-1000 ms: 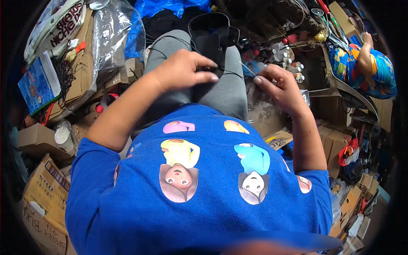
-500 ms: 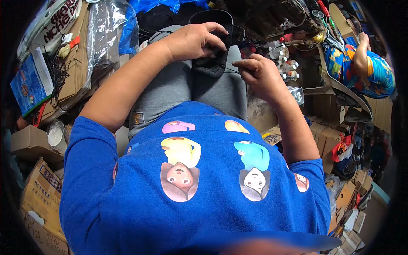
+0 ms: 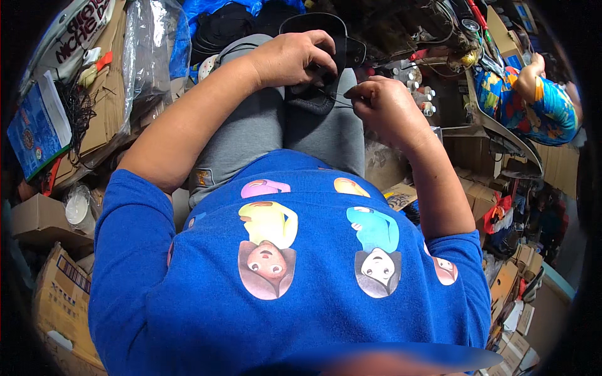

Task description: Hand-stitch the edge of a black shoe using a needle and thread.

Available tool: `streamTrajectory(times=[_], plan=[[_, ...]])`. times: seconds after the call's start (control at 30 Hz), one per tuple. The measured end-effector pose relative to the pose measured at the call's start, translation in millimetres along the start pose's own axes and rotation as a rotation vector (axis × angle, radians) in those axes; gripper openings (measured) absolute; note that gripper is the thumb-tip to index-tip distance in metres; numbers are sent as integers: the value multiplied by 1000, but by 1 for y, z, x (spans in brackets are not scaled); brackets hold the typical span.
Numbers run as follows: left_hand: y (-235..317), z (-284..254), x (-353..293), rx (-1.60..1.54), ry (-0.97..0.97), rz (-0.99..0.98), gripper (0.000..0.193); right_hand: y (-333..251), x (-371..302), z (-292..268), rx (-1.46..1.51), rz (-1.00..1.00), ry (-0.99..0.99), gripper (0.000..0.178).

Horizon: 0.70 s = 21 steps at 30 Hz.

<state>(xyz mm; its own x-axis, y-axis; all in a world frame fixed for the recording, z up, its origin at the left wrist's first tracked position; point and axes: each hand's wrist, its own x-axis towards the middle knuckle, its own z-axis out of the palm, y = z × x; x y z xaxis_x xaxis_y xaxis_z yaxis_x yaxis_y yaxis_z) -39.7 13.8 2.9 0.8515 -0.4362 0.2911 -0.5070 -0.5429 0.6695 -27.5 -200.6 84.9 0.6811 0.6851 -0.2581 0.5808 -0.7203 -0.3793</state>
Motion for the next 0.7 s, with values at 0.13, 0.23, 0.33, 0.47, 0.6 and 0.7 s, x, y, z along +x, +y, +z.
streamTrajectory(times=[0.13,0.23,0.33,0.47,0.6,0.7], plan=[[-3,0,1,-33,-15,-1,28,-8,5,10,-206,-87,64,21],[-3,2,1,-28,4,18,28,-6,6,6,-207,-76,34,22],[-1,1,1,-35,7,-10,28,16,10,0,124,14,-68,31],[-3,3,3,-5,16,26,29,46,16,10,429,76,-179,29],[-2,2,2,-35,-1,17,29,54,19,23,607,49,-213,25],[-1,3,3,-23,-15,13,30,50,19,39,740,79,-113,20]])
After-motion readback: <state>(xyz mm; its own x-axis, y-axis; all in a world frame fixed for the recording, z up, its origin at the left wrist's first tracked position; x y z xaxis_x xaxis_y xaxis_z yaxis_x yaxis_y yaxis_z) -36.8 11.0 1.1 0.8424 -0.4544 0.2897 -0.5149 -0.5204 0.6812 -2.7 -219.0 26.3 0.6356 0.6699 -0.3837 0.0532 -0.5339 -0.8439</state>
